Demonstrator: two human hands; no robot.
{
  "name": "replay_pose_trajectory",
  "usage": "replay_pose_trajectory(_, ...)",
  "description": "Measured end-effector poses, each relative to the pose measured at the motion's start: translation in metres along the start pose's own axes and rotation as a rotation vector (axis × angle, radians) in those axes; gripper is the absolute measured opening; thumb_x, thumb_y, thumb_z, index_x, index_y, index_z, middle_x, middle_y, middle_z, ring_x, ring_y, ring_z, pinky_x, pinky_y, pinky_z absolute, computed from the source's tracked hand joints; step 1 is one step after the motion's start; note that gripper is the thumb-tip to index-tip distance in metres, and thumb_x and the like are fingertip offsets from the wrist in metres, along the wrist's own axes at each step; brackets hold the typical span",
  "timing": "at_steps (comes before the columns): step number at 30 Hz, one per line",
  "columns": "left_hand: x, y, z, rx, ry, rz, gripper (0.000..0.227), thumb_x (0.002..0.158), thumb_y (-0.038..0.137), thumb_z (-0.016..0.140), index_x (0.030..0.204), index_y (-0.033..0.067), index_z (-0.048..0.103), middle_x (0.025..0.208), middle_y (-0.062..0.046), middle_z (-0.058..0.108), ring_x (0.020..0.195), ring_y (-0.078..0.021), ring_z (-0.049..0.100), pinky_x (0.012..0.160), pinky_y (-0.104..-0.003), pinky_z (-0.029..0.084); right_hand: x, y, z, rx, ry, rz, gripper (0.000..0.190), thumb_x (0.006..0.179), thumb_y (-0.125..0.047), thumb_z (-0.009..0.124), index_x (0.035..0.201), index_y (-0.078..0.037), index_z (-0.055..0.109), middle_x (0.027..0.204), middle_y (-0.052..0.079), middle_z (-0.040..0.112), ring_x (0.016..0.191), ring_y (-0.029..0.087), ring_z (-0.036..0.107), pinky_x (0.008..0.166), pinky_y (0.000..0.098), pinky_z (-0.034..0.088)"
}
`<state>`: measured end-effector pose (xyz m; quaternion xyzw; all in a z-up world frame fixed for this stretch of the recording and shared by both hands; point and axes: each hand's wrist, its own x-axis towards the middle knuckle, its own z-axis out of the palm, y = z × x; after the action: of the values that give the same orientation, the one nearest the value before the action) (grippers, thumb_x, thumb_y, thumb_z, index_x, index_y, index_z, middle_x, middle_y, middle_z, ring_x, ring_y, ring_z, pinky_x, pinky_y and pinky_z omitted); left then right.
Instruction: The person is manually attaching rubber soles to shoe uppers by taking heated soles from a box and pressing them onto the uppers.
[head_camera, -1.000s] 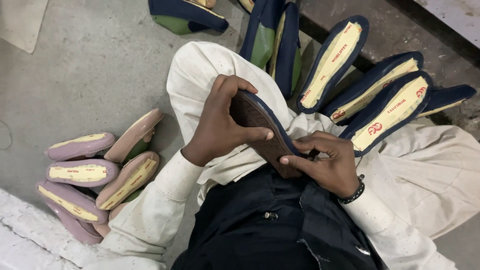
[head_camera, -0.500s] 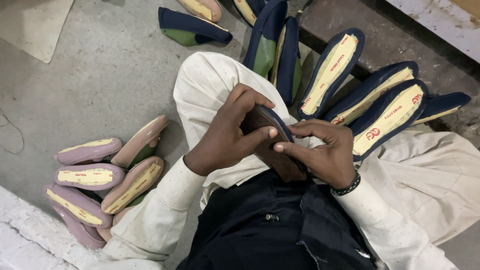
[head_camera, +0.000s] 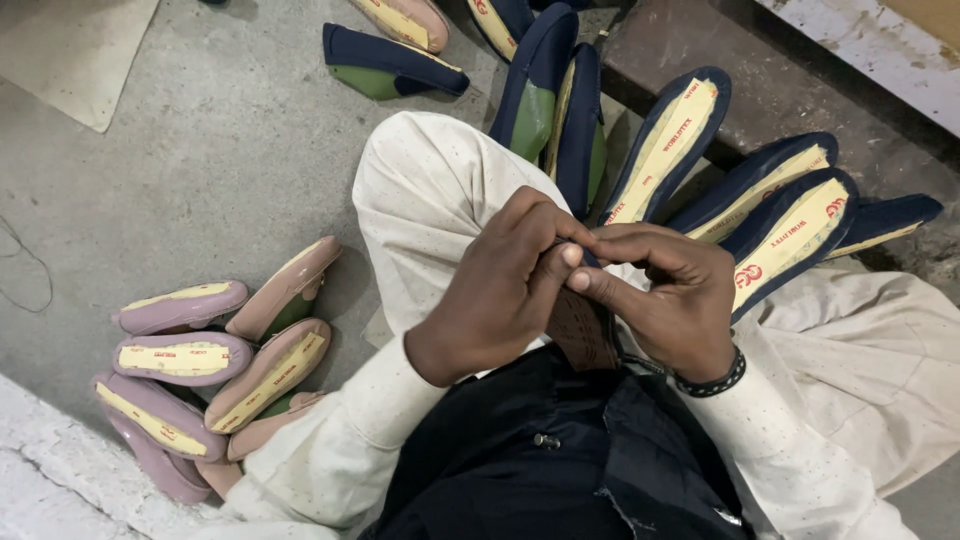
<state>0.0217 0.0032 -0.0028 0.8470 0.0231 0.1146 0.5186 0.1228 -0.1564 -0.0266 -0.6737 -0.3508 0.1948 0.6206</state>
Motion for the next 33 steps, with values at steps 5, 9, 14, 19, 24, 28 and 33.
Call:
replay_pose_trajectory(5, 0.005, 0.013, 0.013, -0.042, 0.205, -0.109, 0.039, 0.109, 0.032, 0.033, 0.097, 0.0067, 0.060, 0.095, -0.006, 0.062, 0.097, -0.0220, 0.059, 0.084, -0.037, 0.050, -0.005, -0.001, 0.005, -0.043, 0.110, 0.022, 0.018, 0.087, -0.007, 0.083, 0.102, -0.002, 0.075, 0.104, 0.017, 0.076, 0.098, 0.024, 0.077, 0.088, 0.0300, 0.066)
replay_pose_trajectory(9, 0.006, 0.012, 0.021, -0.244, 0.336, -0.412, 0.065, 0.099, 0.060, 0.034, 0.129, 0.0066, 0.057, 0.083, 0.000, 0.058, 0.080, -0.0147, 0.060, 0.075, -0.033, 0.047, 0.004, -0.021, 0.000, -0.187, 0.106, 0.104, 0.027, 0.107, -0.017, 0.061, 0.130, -0.003, 0.069, 0.109, 0.011, 0.076, 0.095, 0.017, 0.073, 0.082, 0.0277, 0.058)
replay_pose_trajectory(14, 0.026, 0.017, 0.039, 0.106, 0.455, -0.190, 0.052, 0.109, 0.043, 0.030, 0.073, 0.0114, 0.050, 0.060, -0.010, 0.044, 0.057, -0.0373, 0.059, 0.050, -0.045, 0.045, 0.025, -0.046, -0.001, -0.466, 0.102, 0.038, 0.055, 0.119, -0.028, 0.036, 0.081, 0.004, 0.060, 0.065, 0.026, 0.053, 0.063, 0.043, 0.059, 0.060, 0.0477, 0.040)
replay_pose_trajectory(19, 0.038, 0.008, 0.052, 0.231, 0.504, -0.121, 0.053, 0.110, 0.030, 0.034, 0.063, 0.0127, 0.050, 0.050, -0.004, 0.040, 0.044, -0.0251, 0.054, 0.040, -0.031, 0.039, 0.041, -0.021, -0.007, -0.568, 0.128, -0.004, 0.061, 0.120, -0.025, 0.050, 0.062, -0.008, 0.055, 0.049, 0.012, 0.045, 0.047, 0.029, 0.049, 0.052, 0.0344, 0.035)
replay_pose_trajectory(24, 0.050, -0.013, 0.056, 0.228, 0.563, -0.082, 0.054, 0.106, 0.028, 0.038, 0.055, 0.0118, 0.047, 0.043, -0.010, 0.039, 0.036, -0.0300, 0.050, 0.035, -0.034, 0.030, 0.038, 0.000, -0.013, -0.501, 0.196, 0.050, 0.064, 0.117, -0.031, 0.064, 0.059, -0.008, 0.052, 0.048, 0.011, 0.039, 0.049, 0.018, 0.038, 0.053, 0.0355, 0.031)
replay_pose_trajectory(28, 0.062, -0.009, 0.030, 0.163, 0.470, -0.236, 0.064, 0.103, 0.041, 0.028, 0.053, 0.0073, 0.050, 0.046, -0.015, 0.046, 0.045, -0.0369, 0.049, 0.046, -0.049, 0.031, 0.009, -0.003, -0.021, -0.165, -0.001, 0.233, 0.049, 0.103, -0.057, 0.042, 0.110, -0.009, 0.050, 0.105, 0.009, 0.053, 0.102, 0.023, 0.052, 0.089, 0.0398, 0.043)
replay_pose_trajectory(33, 0.081, -0.011, -0.008, 0.064, 0.468, -0.459, 0.067, 0.099, 0.054, 0.029, 0.051, 0.0085, 0.037, 0.045, -0.009, 0.048, 0.052, -0.0247, 0.049, 0.059, -0.046, 0.036, -0.044, 0.007, -0.027, -0.257, -0.280, 0.395, 0.103, 0.070, -0.041, 0.084, 0.155, -0.007, 0.037, 0.150, 0.009, 0.057, 0.137, 0.022, 0.053, 0.109, 0.0382, 0.044)
